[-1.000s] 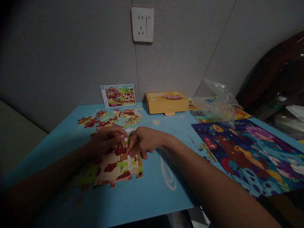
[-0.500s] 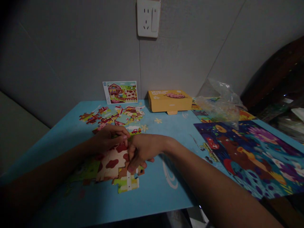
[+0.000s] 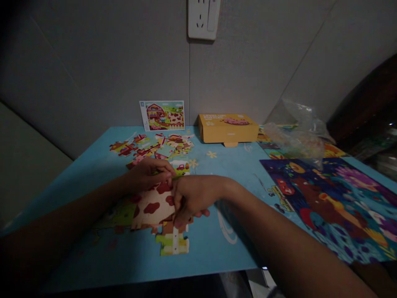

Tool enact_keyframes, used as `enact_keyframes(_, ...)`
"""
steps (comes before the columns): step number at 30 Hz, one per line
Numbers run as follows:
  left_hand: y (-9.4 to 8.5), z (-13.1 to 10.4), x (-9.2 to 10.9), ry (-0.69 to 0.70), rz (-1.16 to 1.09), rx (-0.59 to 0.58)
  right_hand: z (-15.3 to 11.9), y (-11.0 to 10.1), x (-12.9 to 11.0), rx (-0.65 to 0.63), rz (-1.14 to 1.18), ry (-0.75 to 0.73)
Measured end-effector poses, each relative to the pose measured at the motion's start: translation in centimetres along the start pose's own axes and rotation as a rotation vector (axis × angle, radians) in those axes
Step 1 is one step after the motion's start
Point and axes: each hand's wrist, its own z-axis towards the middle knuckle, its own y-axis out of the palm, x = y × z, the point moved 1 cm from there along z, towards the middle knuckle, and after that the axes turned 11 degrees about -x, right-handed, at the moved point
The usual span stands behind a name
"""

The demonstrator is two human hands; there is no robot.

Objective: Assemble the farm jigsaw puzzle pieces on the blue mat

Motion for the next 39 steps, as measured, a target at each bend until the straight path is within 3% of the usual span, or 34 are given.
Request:
enact_keyframes(3, 0.0, 0.0, 0.2, 0.001, -0.025, -0.015, -1.0, -0.6, 0.3, -0.024, 0.01, 0.084)
enact_keyframes(8, -0.1, 0.0, 0.4, -0.003, 0.009, 0.005, -0.7, -0.3, 0.5, -0.082, -0.005, 0.055)
enact_keyframes(18, -0.1, -0.1, 0.0, 0.008, -0.023, -0.009, -1.6, -1.2, 0.6, 0.134, -0.107, 0.047)
enact_keyframes(23, -0.1, -0.1, 0.0, 0.004, -0.021, -0.031, -1.6, 0.4, -1.1, 0.135, -0.29, 0.052)
enact_keyframes(27, 0.0, 0.0, 0.1, 0.006, -0.061, -0.02, -1.8, 1.8, -2.7, 0.273, -0.534, 0.15)
enact_keyframes(33, 0.0, 0.0, 0.1, -0.011, -0.051, -0.006, -1.4, 2.2, -3.3, 0.245, -0.53, 0.067)
enact_keyframes(39, 0.0, 0.0, 0.0, -0.032, -0.03, -0.013, -1.6, 2.9, -3.9, 0.306, -0.537, 0.1)
